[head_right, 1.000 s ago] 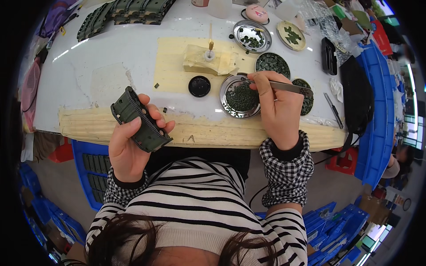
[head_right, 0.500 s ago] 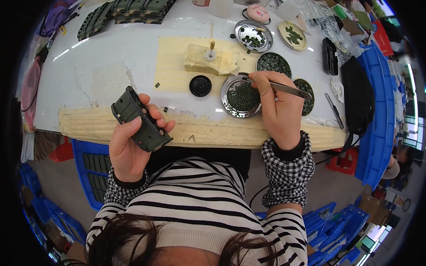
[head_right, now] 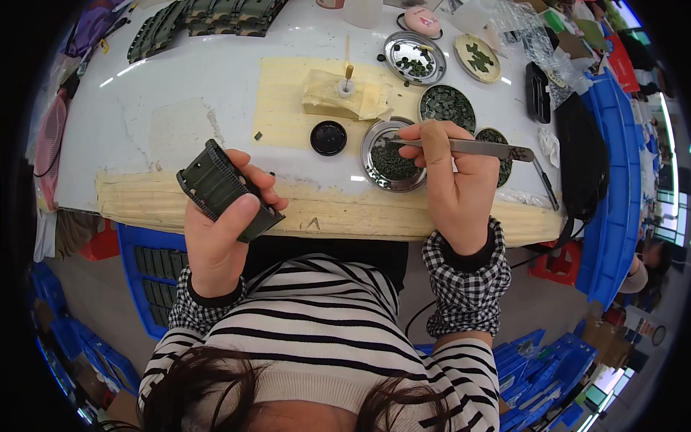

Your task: Assembling small plastic toy tanks by applying glue and attaching components.

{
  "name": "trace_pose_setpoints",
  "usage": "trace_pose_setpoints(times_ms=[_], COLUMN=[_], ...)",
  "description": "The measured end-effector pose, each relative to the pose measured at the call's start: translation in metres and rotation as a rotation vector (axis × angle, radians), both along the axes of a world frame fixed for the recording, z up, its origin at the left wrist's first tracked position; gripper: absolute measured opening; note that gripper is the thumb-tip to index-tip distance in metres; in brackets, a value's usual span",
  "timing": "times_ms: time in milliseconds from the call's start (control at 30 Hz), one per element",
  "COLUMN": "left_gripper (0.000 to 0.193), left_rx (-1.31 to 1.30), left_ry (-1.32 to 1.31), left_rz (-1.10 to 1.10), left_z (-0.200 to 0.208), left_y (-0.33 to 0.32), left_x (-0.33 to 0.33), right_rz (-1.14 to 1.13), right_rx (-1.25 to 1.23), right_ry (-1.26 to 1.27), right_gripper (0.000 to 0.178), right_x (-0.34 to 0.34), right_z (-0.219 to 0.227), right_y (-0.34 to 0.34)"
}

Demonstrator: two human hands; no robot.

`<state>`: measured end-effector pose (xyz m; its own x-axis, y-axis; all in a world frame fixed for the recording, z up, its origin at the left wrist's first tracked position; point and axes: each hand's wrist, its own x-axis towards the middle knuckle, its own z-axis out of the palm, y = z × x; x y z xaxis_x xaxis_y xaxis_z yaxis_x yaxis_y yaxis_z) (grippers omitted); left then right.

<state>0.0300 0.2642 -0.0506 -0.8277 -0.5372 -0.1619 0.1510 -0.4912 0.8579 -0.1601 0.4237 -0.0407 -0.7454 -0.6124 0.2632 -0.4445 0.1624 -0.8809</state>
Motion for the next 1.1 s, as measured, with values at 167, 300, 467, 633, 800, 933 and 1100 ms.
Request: trace_pose_setpoints(times_ms=[167, 300, 467, 633, 800, 933, 1100], left_gripper=[0.037, 0.034, 0.032, 0.029, 0.026, 0.026, 0.026], left_rx=[-0.280, -0.346, -0.447, -0.511, -0.527, -0.571, -0.549], left_ry=[-0.040, 0.033, 0.059, 0.029, -0.038, -0.062, -0.068], left_rz=[-0.005, 0.060, 0.093, 0.069, 0.080, 0.078, 0.087], left_z=[0.004, 0.002, -0.001, 0.000, 0.000, 0.000, 0.001], left_y=[0.017, 0.030, 0.040, 0.044, 0.050, 0.050, 0.049], left_x=[-0.033, -0.059, -0.077, -0.088, -0.098, -0.100, -0.102], right_rz=[0.021, 0.005, 0.050, 0.071, 0.083, 0.056, 0.035], right_rx=[0.005, -0.022, -0.048, -0.071, -0.089, -0.103, -0.118], right_ry=[-0.086, -0.138, -0.164, -0.087, -0.069, -0.090, -0.108], right_gripper=[0.032, 0.032, 0.032, 0.032, 0.033, 0.033, 0.033], right_x=[0.012, 0.011, 0.007, -0.002, -0.007, -0.012, -0.019], right_z=[0.017, 0.023, 0.027, 0.023, 0.019, 0.014, 0.010], right_y=[-0.008, -0.002, 0.009, 0.017, 0.021, 0.024, 0.026])
